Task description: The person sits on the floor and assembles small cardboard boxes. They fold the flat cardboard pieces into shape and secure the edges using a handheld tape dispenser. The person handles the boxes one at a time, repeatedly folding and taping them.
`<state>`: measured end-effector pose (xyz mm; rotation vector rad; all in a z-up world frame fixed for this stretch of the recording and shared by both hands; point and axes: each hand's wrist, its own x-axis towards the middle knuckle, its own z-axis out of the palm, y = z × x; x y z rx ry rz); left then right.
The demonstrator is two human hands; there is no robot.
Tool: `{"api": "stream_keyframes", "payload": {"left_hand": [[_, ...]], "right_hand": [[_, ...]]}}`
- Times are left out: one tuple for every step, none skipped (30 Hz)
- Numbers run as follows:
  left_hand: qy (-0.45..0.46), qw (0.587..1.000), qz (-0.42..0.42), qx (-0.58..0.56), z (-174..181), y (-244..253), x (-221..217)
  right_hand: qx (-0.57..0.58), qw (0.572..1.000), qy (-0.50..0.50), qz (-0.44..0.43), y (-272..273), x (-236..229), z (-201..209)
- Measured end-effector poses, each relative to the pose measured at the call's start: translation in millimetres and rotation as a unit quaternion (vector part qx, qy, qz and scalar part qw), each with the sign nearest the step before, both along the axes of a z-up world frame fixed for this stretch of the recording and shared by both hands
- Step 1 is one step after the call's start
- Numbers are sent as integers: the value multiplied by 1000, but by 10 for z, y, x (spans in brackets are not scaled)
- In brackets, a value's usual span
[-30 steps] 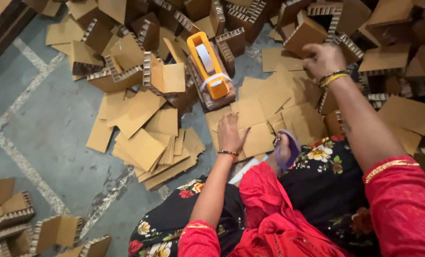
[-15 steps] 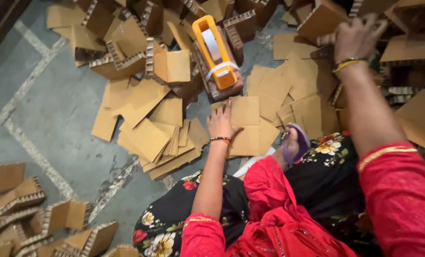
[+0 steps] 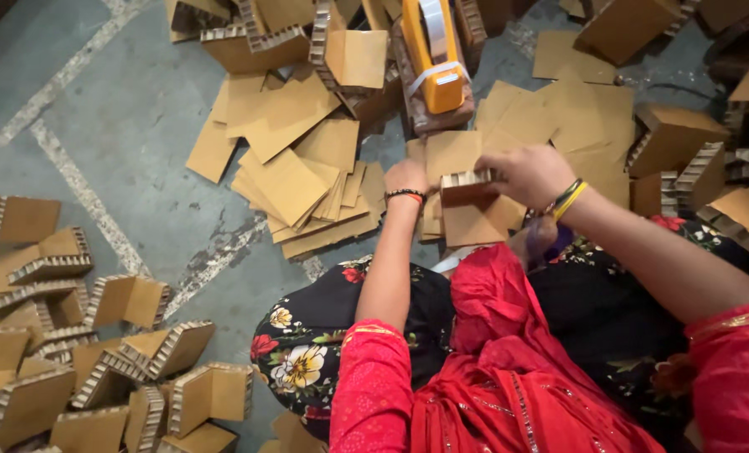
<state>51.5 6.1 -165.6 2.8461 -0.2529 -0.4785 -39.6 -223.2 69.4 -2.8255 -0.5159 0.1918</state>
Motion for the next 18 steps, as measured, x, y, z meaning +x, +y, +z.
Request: {"api": "stream_keyframes", "payload": {"left_hand": [[14, 1000, 1, -7, 32, 9, 30], [27, 999, 6, -42, 105, 42, 21], [40, 996, 9, -74, 207, 79, 20], [46, 994, 14, -101, 311, 74, 23], [35, 992, 25, -116, 397, 62, 9], [22, 990, 33, -134, 465, 62, 11], [7, 988, 44, -151, 511, 39, 17], [6, 987, 59, -149, 538, 17, 15], [5, 986, 75, -148, 550, -9, 20], [6, 985, 88, -146, 546, -21, 15], [-6, 982, 96, -164, 530, -19, 15], [-20, 977, 104, -183, 509, -20, 39], [-33, 973, 111, -201, 474, -20, 67], [-21, 967, 122, -225, 421, -20, 88], [-9, 960, 134, -247, 356, -21, 113], [4, 952, 145, -269, 282, -22, 140], [-8, 944, 144, -296, 203, -23, 163], [-21, 935, 143, -323, 126, -17, 179]], "right_hand": [[-6, 1000, -7, -1, 68, -68, -26], [-13, 1000, -13, 0, 117, -110, -58], [7, 1000, -24, -2, 147, -119, -90], [26, 999, -35, -5, 165, -132, -119], [46, 998, -45, -8, 176, -141, -143], [54, 997, -59, -9, 189, -145, -163], [61, 995, -72, -10, 204, -146, -179], [68, 994, -85, -12, 225, -139, -194], [64, 994, -82, -11, 248, -118, -208], [60, 995, -79, -12, 271, -111, -221], [56, 995, -76, -13, 293, -104, -231], [55, 995, -80, -12, 313, -92, -234], [54, 995, -83, -11, 336, -86, -235], [53, 995, -86, -10, 356, -87, -235], [57, 994, -88, -8, 372, -87, -233], [61, 994, -91, -6, 387, -90, -231], [66, 993, -93, -5, 399, -94, -228], [65, 994, -86, -8, 414, -98, -227]]}}
